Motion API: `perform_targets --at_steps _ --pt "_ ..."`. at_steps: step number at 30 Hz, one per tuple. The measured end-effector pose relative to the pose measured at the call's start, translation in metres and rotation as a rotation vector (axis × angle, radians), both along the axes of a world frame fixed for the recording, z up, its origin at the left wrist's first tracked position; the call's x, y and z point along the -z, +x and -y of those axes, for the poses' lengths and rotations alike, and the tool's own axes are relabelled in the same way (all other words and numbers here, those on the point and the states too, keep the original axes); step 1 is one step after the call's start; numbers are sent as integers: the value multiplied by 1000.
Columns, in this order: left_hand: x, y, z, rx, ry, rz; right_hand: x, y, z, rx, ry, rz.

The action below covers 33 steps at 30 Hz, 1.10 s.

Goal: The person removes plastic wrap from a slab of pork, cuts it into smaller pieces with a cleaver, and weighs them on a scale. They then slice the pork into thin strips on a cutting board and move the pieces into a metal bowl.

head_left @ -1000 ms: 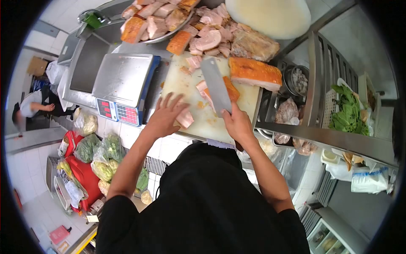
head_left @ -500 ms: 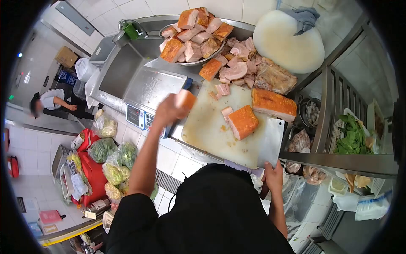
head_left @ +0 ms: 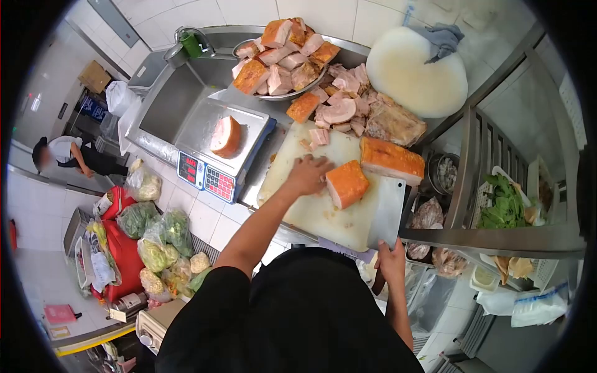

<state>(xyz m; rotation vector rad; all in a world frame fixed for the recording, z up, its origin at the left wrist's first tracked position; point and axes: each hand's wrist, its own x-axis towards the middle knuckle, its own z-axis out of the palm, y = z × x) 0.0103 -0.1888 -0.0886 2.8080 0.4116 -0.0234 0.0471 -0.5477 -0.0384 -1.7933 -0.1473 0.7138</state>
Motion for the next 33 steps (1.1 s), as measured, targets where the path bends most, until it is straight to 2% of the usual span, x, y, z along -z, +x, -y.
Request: perform_targets --at_steps 2,4,5,7,8,11,13,15,17,19,21,23,27,29,31,32,33 --pt "-2 8 3 5 21 -91 5 -1 4 -24 -11 21" --pt "-8 8 1 -54 -77 -189 9 -3 8 -2 -73 -6" --pt "0 5 -3 -64 -72 -190 12 -2 13 -4 -75 -14" --pt "24 5 -11 -237 -267 -66 12 -5 18 8 -69 -16" --pt "30 6 -18 -236 -265 -66 12 -6 19 24 -68 -19" --pt "25 8 -35 -260 -401 -202 11 -5 21 16 -79 -13" --pt "7 11 -39 -476 -446 313 9 -3 19 -1 -94 -15" --pt "-29 17 -54 -487 -582 620 6 -2 16 -5 -111 -19" --pt "-57 3 -85 -392 -124 759 3 -2 14 -15 -74 10" --pt "-115 -34 -102 -595 11 456 -2 -2 13 -12 -73 17" --pt "-111 -68 -138 -831 377 268 -1 -3 12 -7 -67 19" --pt "-104 -98 -166 -971 44 107 0 -2 12 -23 -69 -3" --pt "-91 -114 -168 -871 -49 148 4 -2 0 -57 -87 -17" --pt "-95 -106 -132 -920 -1094 465 5 -3 -7 -126 -80 29" --pt "-70 -99 -91 -790 -1571 644 -7 -2 -18 -204 -150 36" --pt "-60 -95 -73 -675 -1637 670 -10 -2 -22 -239 -173 74" --pt "-43 -92 -55 -693 -1703 713 -12 -3 -26 -276 -197 110"
